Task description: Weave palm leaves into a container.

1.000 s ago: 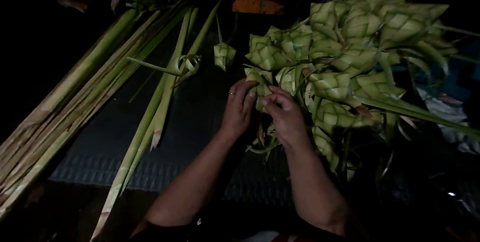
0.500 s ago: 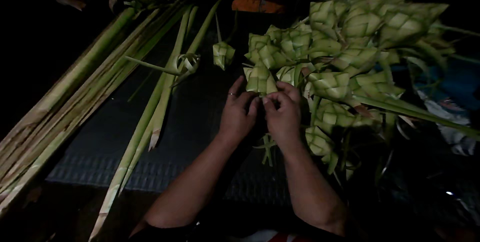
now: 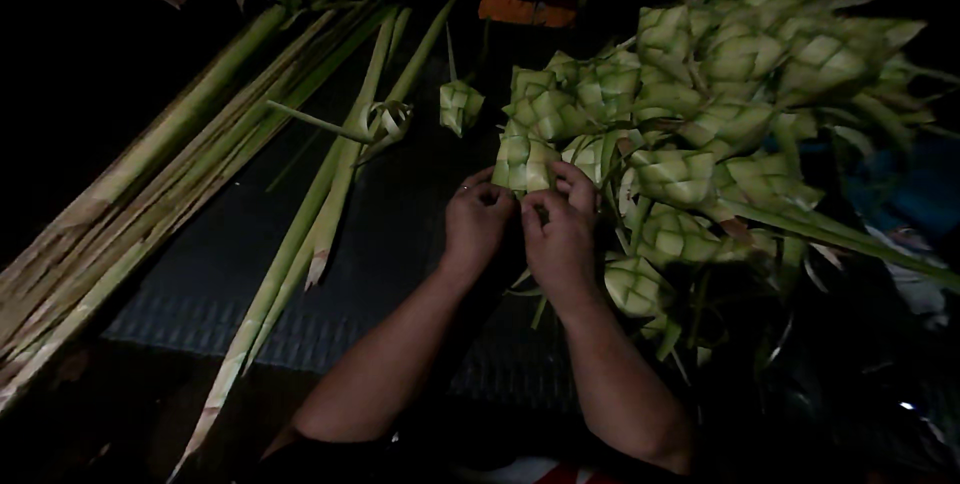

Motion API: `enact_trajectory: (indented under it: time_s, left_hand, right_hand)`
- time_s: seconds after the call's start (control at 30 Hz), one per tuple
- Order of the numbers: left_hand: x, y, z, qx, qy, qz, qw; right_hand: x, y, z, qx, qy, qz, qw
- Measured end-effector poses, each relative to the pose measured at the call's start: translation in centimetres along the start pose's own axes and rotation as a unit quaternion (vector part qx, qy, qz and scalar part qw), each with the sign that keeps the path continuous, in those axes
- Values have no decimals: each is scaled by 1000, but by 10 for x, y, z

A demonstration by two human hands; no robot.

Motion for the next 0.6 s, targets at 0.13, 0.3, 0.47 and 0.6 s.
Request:
enact_trajectory:
  time_s: [0.13, 0.3, 0.47, 0.6]
  left_hand:
    - [3, 3, 1, -18, -6, -56, 998]
    - [9, 6, -4, 34, 4, -34, 999]
    - [18, 7, -14, 151, -16, 45, 987]
    - [24, 9, -13, 218, -24, 94, 971]
  right_hand:
    - [-1, 0, 2, 22, 8, 7, 1000]
    - [-2, -7, 6, 48, 2, 35, 998]
    - [-10, -9, 10, 142, 0, 126, 982]
    - [-9, -5, 8, 161, -26, 171, 972]
Point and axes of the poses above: each hand's wrist, its own z-axis towards the middle knuckle, its own x-axis out of the palm, y = z × x, the point moved 1 cm from there along z, towards the middle knuckle, and after that the axes turned 4 degrees about x, right-handed, at the moved point
